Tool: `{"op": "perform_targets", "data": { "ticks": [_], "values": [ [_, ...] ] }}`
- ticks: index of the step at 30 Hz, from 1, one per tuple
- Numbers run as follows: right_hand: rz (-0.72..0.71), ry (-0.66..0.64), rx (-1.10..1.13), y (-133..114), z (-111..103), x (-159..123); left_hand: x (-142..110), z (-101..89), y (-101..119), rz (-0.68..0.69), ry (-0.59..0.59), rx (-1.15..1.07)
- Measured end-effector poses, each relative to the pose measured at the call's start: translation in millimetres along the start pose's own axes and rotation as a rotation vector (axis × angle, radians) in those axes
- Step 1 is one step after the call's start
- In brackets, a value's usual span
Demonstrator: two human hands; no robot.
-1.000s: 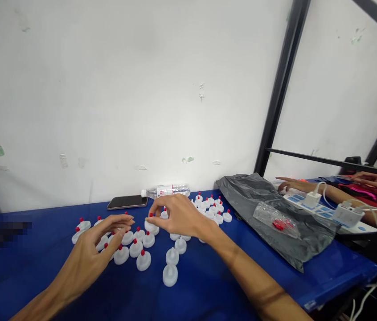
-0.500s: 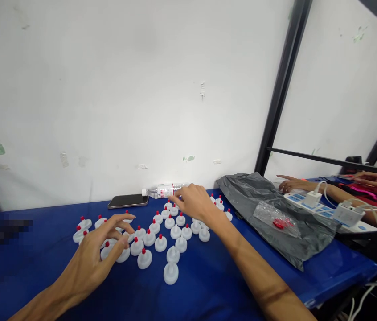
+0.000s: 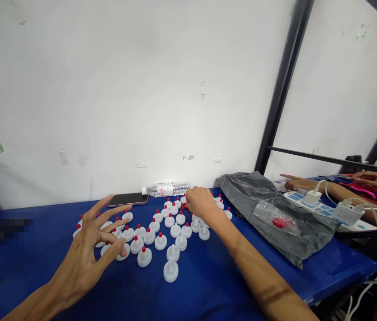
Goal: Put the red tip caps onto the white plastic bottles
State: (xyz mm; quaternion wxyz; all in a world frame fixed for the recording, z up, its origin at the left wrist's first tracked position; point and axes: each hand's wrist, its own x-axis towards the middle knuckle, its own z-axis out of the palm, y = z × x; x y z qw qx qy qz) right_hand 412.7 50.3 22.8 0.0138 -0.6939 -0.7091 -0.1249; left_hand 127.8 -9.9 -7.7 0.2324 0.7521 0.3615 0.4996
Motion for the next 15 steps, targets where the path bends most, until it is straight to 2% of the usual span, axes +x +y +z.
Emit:
{"op": "perform_targets", "data": {
  "ticks": [7, 15],
  "values": [
    [0.014, -0.03, -0.039, -4.1, 4.8, -2.9, -2.1, -1.3, 1.7, 0.035, -0.13, 0.145],
    [-0.02, -0.067, -0.026, -5.3, 15.1, 2.0, -0.7, -1.0, -1.4, 0.095, -0.155, 0.232]
  ]
}}
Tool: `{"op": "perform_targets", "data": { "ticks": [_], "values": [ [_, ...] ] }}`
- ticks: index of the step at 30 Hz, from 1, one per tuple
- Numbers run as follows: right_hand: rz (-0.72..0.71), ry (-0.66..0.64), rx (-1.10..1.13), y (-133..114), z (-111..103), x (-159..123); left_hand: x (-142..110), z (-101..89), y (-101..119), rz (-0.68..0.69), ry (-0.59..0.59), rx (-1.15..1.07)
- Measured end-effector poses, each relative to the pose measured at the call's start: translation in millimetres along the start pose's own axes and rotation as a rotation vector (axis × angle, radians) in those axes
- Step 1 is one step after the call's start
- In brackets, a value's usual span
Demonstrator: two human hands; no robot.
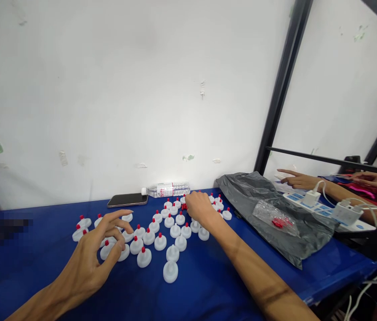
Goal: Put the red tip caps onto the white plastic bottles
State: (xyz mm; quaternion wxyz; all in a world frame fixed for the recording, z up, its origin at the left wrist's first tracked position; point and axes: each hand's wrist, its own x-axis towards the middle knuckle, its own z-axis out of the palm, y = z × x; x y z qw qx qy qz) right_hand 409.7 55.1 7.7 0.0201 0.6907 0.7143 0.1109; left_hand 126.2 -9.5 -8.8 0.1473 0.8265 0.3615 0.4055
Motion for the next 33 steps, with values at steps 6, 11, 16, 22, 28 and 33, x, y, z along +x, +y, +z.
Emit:
{"op": "perform_targets", "data": {
  "ticks": [6, 11, 16, 22, 28, 33],
  "values": [
    [-0.001, 0.02, 0.073, 1.9, -1.9, -2.4, 0.4, 0.8, -7.7, 0.018, -0.057, 0.055],
    [-0.02, 0.074, 0.224, 7.5, -14.0, -3.3, 0.9, 2.2, -10.6, 0.081, -0.06, 0.105],
    [-0.158, 0.08, 0.419, 12.2, -27.6, -5.0, 4.3, 4.6, -8.4, 0.169, -0.062, 0.155],
    [-0.481, -0.128, 0.809, 14.7, -29.7, -11.0, 6.7, 4.9, -13.4, 0.233, -0.022, 0.184],
    [-0.558, -0.244, 0.781, 10.8, -22.9, -11.1, 5.3, 5.4, -11.1, 0.219, -0.043, 0.182],
    [-0.554, -0.25, 0.73, 5.7, -18.8, -9.7, 4.9, 4.4, -9.8, 0.218, -0.066, 0.197]
  ]
}}
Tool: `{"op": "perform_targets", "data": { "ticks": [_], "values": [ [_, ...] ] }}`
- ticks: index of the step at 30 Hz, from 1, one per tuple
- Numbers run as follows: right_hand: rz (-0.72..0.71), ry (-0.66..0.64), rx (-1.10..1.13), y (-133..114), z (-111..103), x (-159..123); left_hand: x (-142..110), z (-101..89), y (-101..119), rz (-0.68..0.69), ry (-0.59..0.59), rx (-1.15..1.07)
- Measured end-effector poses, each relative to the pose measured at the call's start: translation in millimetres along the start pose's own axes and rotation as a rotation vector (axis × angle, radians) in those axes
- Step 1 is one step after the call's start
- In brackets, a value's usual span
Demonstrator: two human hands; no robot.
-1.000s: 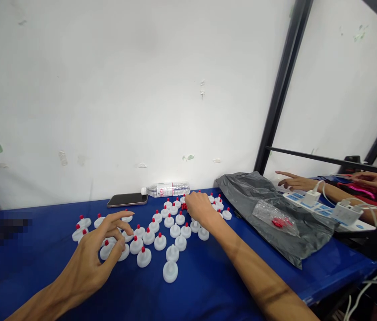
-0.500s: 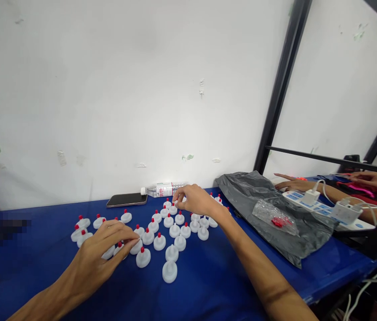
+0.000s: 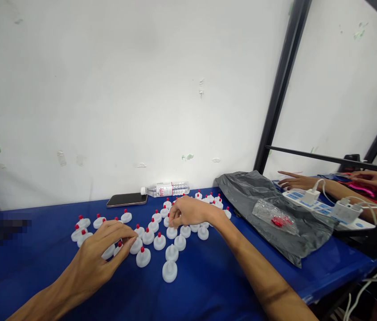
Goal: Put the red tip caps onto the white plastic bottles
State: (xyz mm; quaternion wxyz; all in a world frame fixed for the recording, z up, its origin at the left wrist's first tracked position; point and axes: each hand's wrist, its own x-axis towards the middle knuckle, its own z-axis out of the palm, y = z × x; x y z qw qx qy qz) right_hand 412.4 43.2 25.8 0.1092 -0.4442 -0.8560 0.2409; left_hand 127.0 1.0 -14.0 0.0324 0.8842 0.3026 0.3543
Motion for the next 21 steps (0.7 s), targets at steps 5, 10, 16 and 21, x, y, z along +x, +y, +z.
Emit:
{"op": "perform_targets", "data": {
  "ticks": [5, 10, 16, 21],
  "values": [
    [-0.035, 0.066, 0.049, -2.9, 0.9, -1.0, -0.5, 1.5, -0.6, 0.001, 0.014, 0.002],
    [-0.009, 0.099, 0.079, -5.0, -2.1, -2.9, -1.4, 3.5, -0.6, 0.024, 0.051, -0.009],
    [-0.031, 0.111, 0.122, -5.5, -3.4, -1.2, -2.9, 2.2, 0.2, -0.002, 0.027, -0.009],
    [-0.057, 0.038, 0.12, -1.4, 4.8, 3.6, -3.3, 3.3, -2.0, -0.009, 0.006, -0.01]
  ]
}}
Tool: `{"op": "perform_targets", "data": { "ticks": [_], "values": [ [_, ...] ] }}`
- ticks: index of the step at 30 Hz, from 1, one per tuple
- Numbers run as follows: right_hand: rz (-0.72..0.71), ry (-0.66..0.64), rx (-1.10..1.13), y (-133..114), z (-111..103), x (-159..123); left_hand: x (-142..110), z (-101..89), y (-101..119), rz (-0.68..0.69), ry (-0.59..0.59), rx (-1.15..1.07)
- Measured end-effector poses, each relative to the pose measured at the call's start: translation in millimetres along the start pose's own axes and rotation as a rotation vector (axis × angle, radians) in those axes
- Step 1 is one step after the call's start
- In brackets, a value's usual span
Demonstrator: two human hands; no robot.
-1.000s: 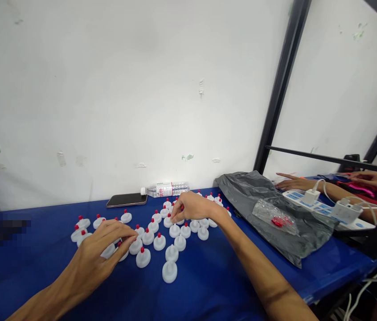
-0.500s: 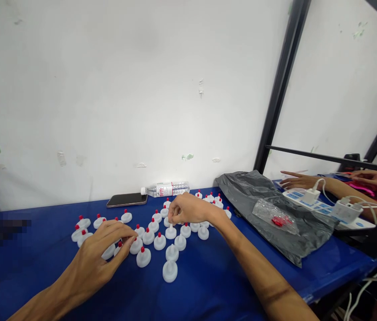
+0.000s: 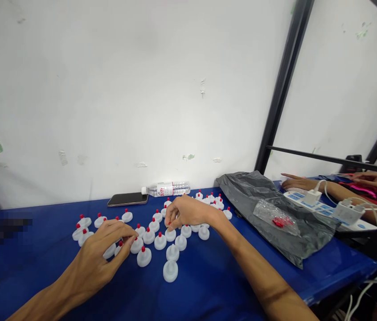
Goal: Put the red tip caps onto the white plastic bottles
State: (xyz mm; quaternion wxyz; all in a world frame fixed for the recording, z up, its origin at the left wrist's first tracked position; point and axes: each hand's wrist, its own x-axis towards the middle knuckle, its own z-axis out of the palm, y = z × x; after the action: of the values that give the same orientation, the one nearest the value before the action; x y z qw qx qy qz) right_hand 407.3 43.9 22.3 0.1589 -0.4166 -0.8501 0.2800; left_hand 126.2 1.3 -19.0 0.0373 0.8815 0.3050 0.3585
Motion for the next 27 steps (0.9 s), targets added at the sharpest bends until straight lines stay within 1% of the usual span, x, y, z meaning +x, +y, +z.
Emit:
{"op": "perform_targets", "data": {
  "ticks": [2, 3, 5, 7, 9, 11, 14, 17, 20, 25, 27],
  "values": [
    [0.0, -0.019, 0.017, 0.9, 2.4, 0.9, 0.2, 0.6, -0.5, 0.003, 0.001, 0.006],
    [-0.006, -0.004, 0.016, 0.4, 2.6, 1.0, 0.4, 0.8, -0.6, 0.003, 0.004, 0.01],
    [-0.03, 0.065, 0.012, -3.3, 1.4, 0.7, 0.7, 0.5, -0.2, 0.0, 0.006, 0.018],
    [-0.069, 0.165, 0.044, -10.3, 0.3, 0.6, 0.7, -0.3, 0.4, -0.017, 0.01, 0.021],
    [-0.12, 0.253, 0.119, -19.8, 2.6, 1.6, 0.3, -1.0, 0.8, -0.048, 0.015, 0.03],
    [-0.172, 0.299, 0.211, -30.5, 9.8, 3.8, -0.7, -0.9, 0.6, -0.091, 0.017, 0.047],
    [-0.221, 0.309, 0.332, -44.8, 25.6, 7.5, -2.4, 1.1, -0.6, -0.159, 0.007, 0.045],
    [-0.263, 0.317, 0.383, -52.5, 36.6, 9.4, -2.5, 3.4, -0.6, -0.197, -0.005, 0.004],
    [-0.277, 0.315, 0.412, -53.4, 38.4, 9.4, -0.1, 2.7, 0.7, -0.201, 0.011, -0.025],
    [-0.241, 0.34, 0.486, -52.4, 39.5, 10.3, 3.1, -2.0, -0.2, -0.188, 0.041, -0.031],
    [-0.24, 0.344, 0.47, -53.6, 41.6, 11.0, 2.7, -2.2, -2.1, -0.182, 0.056, -0.021]
  ]
}}
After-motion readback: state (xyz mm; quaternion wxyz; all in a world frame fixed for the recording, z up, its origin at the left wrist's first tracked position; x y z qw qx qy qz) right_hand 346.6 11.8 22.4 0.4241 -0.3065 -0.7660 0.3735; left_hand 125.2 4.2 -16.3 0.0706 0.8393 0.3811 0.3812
